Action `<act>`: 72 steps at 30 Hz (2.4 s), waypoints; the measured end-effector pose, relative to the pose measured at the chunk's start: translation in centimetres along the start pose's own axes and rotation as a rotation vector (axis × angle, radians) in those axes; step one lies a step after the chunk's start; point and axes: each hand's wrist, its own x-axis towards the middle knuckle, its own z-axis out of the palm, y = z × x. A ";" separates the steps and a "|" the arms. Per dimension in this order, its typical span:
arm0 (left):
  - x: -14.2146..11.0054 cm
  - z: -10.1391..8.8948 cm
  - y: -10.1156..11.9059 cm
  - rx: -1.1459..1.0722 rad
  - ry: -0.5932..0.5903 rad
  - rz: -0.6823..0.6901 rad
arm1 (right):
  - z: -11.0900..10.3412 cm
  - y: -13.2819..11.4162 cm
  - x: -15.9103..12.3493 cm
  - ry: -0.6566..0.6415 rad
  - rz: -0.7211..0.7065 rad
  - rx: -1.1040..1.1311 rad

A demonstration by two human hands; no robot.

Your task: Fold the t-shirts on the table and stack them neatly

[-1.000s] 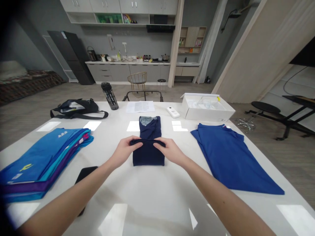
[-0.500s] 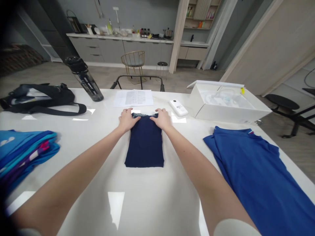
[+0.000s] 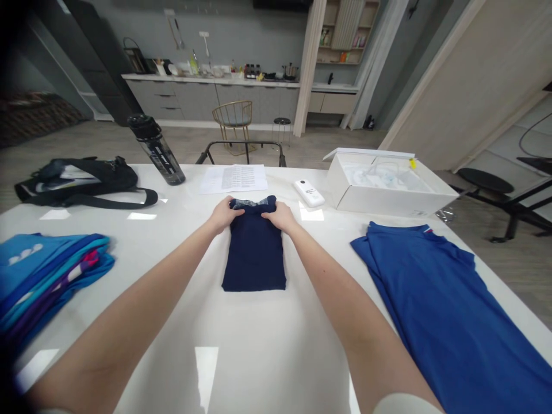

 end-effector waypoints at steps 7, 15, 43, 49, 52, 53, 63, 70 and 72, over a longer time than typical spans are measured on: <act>-7.7 -2.0 7.7 -0.510 -0.093 0.232 | -3.3 -3.1 -7.6 0.179 -0.324 0.553; -20.8 -2.5 20.5 -0.645 -0.273 0.127 | -13.7 -7.3 -24.1 0.214 -0.290 0.532; -19.7 38.6 19.7 -0.224 -0.477 -0.193 | -36.1 22.7 -20.6 0.445 0.352 0.015; -18.9 39.9 18.2 -0.140 -0.436 -0.113 | -36.4 25.3 -19.7 0.410 0.331 -0.265; -19.2 39.0 18.4 -0.037 -0.396 -0.024 | -35.6 24.3 -20.4 0.458 0.377 -0.496; -19.2 38.4 18.4 0.023 -0.375 0.036 | -35.1 23.6 -20.7 0.509 0.382 -0.572; -18.5 18.6 15.9 0.411 -0.693 0.418 | -21.6 8.9 -21.4 0.035 -0.136 -0.407; -22.2 -6.0 9.3 0.576 -0.574 0.289 | -3.7 -3.0 -23.3 -0.629 -0.237 -0.468; -23.6 -13.7 6.8 0.594 -0.449 0.256 | 1.1 -6.1 -23.9 -0.719 -0.319 -0.442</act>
